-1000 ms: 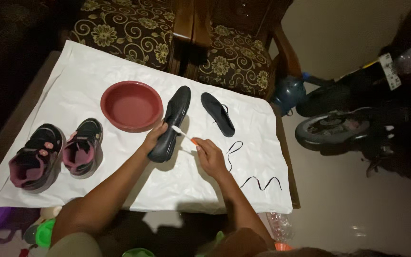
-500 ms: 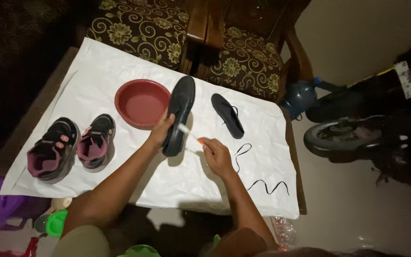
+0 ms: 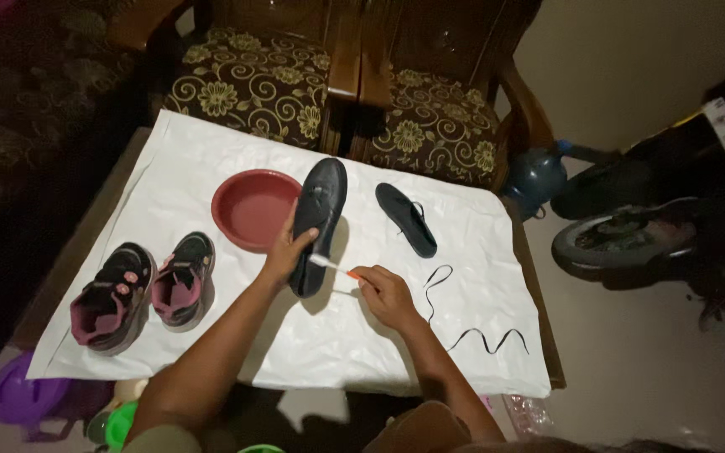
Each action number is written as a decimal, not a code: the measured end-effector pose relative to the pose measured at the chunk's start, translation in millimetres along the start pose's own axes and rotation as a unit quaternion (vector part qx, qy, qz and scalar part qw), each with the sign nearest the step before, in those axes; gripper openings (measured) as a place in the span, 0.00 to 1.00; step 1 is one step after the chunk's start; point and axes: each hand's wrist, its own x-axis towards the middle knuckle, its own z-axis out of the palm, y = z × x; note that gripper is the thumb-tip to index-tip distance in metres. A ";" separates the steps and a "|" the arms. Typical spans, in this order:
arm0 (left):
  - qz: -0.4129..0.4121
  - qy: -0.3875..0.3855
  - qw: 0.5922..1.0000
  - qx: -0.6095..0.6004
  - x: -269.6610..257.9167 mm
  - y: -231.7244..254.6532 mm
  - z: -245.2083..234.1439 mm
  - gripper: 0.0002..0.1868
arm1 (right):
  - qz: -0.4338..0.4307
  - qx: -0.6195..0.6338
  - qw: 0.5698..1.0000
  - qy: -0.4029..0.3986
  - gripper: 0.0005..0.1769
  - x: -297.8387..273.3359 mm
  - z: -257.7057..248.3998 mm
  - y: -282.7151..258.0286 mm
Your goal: The person scrubs a black slip-on shoe with a toothbrush dipped in water, then threads a black elastic cord through the shoe's eyelets and ties it. A second slip-on shoe and a pair of children's sneakers remain on the table.
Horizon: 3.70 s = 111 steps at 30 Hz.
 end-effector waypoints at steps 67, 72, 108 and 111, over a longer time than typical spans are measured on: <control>-0.118 0.147 0.960 -0.206 -9.4 53.9 17.6 0.27 | -0.001 0.189 0.981 -0.032 0.15 -8.8 51.4 41.0; -0.113 0.146 0.959 -0.214 -8.7 57.6 17.1 0.24 | 0.033 0.225 0.974 -0.005 0.15 -3.2 41.4 39.7; -0.094 -0.074 0.991 0.056 -6.6 23.6 8.4 0.43 | -0.023 0.098 0.994 0.041 0.18 0.3 11.7 8.0; -0.087 -0.070 0.990 0.090 -3.2 26.5 5.8 0.46 | 0.028 0.035 0.997 -0.067 0.20 -3.6 6.7 6.2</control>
